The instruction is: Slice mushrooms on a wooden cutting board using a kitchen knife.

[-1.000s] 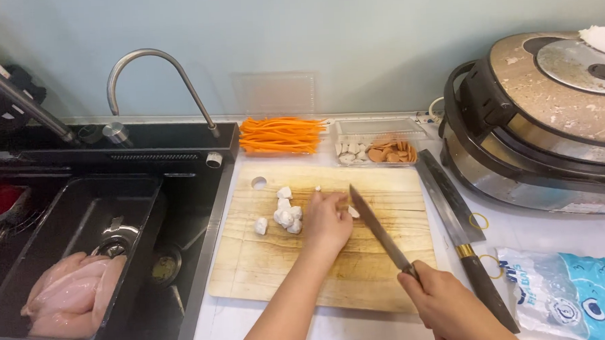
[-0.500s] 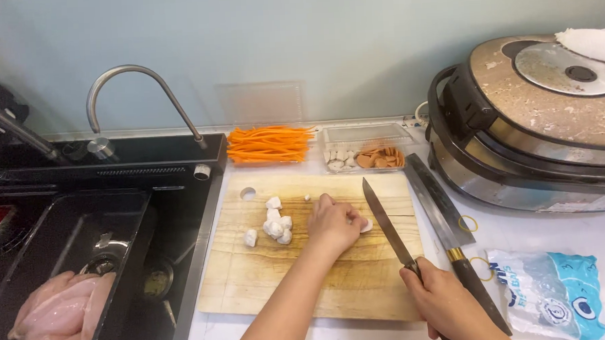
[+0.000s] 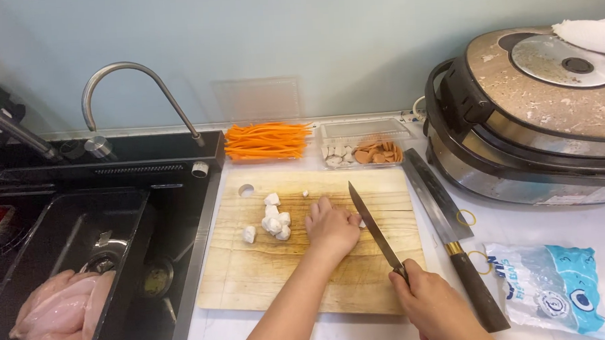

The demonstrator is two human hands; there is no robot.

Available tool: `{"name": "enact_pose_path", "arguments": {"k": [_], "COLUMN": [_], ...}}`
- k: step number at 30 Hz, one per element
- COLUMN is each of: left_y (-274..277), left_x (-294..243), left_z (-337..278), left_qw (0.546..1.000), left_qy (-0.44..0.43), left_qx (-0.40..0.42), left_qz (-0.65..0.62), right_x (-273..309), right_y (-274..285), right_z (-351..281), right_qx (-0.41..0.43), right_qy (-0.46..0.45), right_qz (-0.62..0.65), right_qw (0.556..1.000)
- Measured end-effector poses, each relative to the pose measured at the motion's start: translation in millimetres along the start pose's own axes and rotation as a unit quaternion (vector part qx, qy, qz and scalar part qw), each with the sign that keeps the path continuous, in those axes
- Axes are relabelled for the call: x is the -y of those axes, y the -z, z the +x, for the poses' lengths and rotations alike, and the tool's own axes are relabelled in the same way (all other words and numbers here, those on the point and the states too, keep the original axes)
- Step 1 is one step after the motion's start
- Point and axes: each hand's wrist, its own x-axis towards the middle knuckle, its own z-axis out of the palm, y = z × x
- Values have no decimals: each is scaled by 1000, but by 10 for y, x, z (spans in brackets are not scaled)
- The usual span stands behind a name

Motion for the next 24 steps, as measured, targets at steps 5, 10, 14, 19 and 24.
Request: {"name": "enact_pose_path", "arguments": {"k": [5,10,14,19,24], "left_y": [17,32,80,105,68], "left_x": [-37,-73,-117,-166,-70], "left_z": [-19,-33,-34,-81,-21], "left_qw": [1000,1000,999,999,999], "left_qy": [8,8,32,48,36], "left_qx": [5,-5,20,23,15], "left_qz": [5,-3,0,14,28], "right_x": [-43,-39,56,96,-771], "right_y": [-80,-109,-38,-20,-316], "right_z": [79,177,218,121,503], "right_qx": [-26,-70,-17,9,-35], "right_qy": [16,62,22,18,88], "right_qz": [-102,-155,-125,-80,-131], "right_qw": [994,983,992,997,987]}}
